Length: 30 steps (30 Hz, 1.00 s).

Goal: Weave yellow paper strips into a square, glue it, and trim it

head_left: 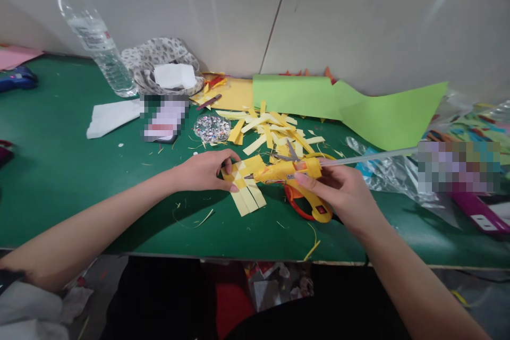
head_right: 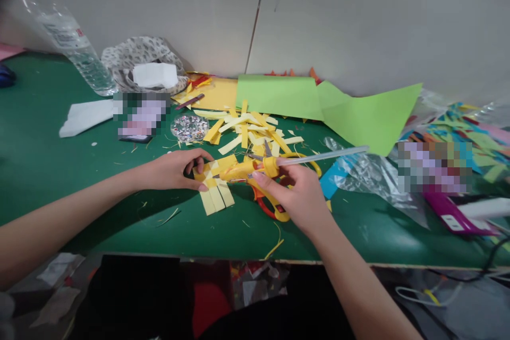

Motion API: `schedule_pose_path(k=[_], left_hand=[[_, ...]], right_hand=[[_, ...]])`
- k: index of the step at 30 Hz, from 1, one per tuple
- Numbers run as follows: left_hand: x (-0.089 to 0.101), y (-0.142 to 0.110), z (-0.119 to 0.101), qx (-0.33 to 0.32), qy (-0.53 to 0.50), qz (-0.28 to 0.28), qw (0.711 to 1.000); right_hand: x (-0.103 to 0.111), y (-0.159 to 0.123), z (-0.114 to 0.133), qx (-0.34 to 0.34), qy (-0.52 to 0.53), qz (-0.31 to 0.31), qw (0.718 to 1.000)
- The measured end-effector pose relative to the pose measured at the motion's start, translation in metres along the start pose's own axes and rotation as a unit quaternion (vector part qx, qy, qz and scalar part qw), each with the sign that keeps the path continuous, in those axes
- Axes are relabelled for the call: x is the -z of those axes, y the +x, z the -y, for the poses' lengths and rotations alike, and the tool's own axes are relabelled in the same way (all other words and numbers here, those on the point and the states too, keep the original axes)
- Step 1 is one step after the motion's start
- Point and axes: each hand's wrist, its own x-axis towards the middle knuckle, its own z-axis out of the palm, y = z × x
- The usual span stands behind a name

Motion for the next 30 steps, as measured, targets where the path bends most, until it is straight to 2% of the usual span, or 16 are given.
schedule_pose_path(k=[7,12,17,25,27,30], left_hand=[[-0.0031,0.0001,-0.0058,0.021,0.027,-0.017,0.999],[-0.0039,0.0000,-0.0063,0.031,0.033,-0.013,0.999],[-0.0039,-0.0007,-0.0071,0.036,0.047,-0.012,0.998],[-0.0070,-0.0042,-0.0104,0.018,0.067,-0.028,0.997],[-0.0066,-0.0042,-0.0099,0.015,0.044,-0.044,0.998],[-0.0037,-0.0039,-0.0080,0.011,0.024,-0.119,0.993]], right_hand=[[0.0012,-0.0008,0.0009,0.005,0.008,-0.003,1.000],[0.0022,-0.0007,0.0000,-0.015,0.023,-0.009,1.000],[0.0025,-0.0008,0.0023,-0.026,0.070,-0.021,0.997],[0.0048,0.0002,0.0010,-0.043,0.152,-0.084,0.984],[0.0052,0.0010,0.0002,-0.043,0.170,-0.114,0.978],[0.0058,0.0030,0.0000,-0.047,0.196,-0.154,0.967]])
